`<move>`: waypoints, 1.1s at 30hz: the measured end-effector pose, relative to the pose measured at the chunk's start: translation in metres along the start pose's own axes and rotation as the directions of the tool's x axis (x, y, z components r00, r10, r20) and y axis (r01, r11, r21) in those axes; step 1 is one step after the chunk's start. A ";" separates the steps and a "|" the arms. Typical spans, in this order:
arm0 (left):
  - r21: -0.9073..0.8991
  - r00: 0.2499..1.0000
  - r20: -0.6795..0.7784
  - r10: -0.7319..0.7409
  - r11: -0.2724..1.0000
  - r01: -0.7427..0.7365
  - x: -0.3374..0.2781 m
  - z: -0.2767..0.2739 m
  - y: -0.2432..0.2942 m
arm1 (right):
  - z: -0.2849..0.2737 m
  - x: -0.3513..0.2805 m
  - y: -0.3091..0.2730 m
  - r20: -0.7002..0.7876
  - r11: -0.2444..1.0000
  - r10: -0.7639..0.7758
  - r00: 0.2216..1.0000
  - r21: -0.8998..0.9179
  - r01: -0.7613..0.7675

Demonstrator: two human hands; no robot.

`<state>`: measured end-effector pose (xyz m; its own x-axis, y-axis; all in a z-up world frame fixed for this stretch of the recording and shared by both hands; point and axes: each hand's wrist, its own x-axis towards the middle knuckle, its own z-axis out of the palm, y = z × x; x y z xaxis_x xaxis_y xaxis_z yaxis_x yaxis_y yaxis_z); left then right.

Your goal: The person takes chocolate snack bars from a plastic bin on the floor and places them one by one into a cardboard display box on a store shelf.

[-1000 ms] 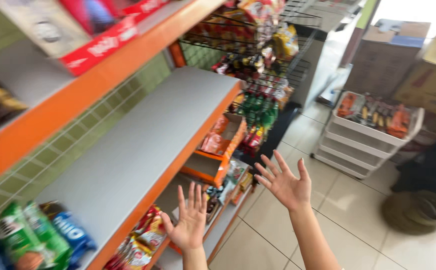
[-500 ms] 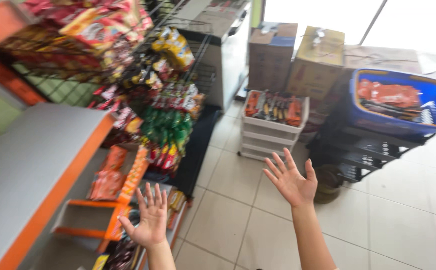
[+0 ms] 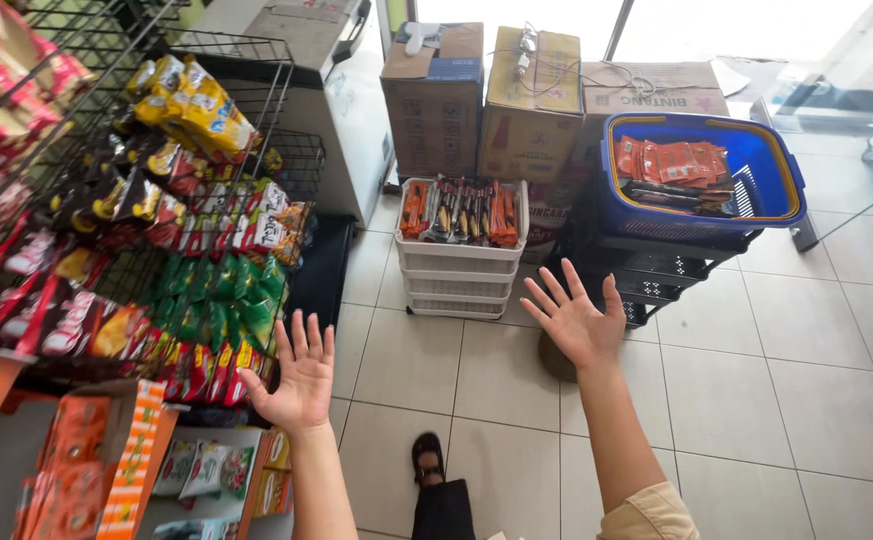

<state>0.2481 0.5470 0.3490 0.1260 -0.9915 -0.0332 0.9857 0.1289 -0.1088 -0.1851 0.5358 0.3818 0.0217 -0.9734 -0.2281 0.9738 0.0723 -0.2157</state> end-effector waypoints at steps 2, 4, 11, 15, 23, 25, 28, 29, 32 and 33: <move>0.014 1.000 -0.019 -0.011 1.000 0.011 0.029 -0.019 -0.003 | -0.004 0.020 -0.005 -0.018 1.000 -0.017 1.000 0.007 0.017; 0.034 0.999 -0.038 -0.019 0.999 0.020 0.061 -0.029 -0.004 | -0.004 0.047 -0.003 -0.036 0.999 -0.029 0.999 0.019 0.030; 0.061 0.989 -0.121 -0.083 0.994 0.091 0.164 -0.056 -0.009 | 0.004 0.149 0.018 -0.147 0.997 -0.047 0.988 0.055 0.056; 0.045 0.984 -0.127 -0.127 0.990 0.133 0.216 -0.077 -0.001 | 0.001 0.201 0.037 -0.175 0.997 -0.055 0.983 0.044 0.064; 0.068 0.949 -0.271 -0.161 0.980 0.186 0.308 -0.129 -0.002 | -0.045 0.292 0.047 -0.301 0.998 -0.031 0.953 0.043 0.046; 0.067 0.935 -0.308 -0.175 0.977 0.205 0.324 -0.139 -0.013 | -0.054 0.313 0.045 -0.333 0.998 -0.022 0.943 0.045 0.039; 0.098 0.897 -0.392 -0.202 0.961 0.260 0.350 -0.156 -0.039 | -0.069 0.349 0.040 -0.370 1.000 0.006 0.929 -0.005 -0.008; 0.143 0.859 -0.471 -0.202 0.943 0.300 0.360 -0.163 -0.048 | -0.076 0.363 0.038 -0.412 0.999 0.041 0.910 -0.001 -0.045; 0.194 0.779 -0.587 -0.221 0.895 0.401 0.393 -0.209 -0.077 | -0.097 0.403 0.037 -0.478 0.993 0.098 0.873 -0.009 -0.117; 0.205 0.749 -0.613 -0.250 0.866 0.457 0.402 -0.228 -0.086 | -0.104 0.417 0.037 -0.489 0.989 0.116 0.865 -0.025 -0.147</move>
<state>0.1886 0.1418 0.1189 -0.2209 -0.7635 -0.6069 0.9337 -0.3452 0.0945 -0.1632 0.1549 0.1803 0.0207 -0.7269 -0.6864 0.9540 0.2198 -0.2040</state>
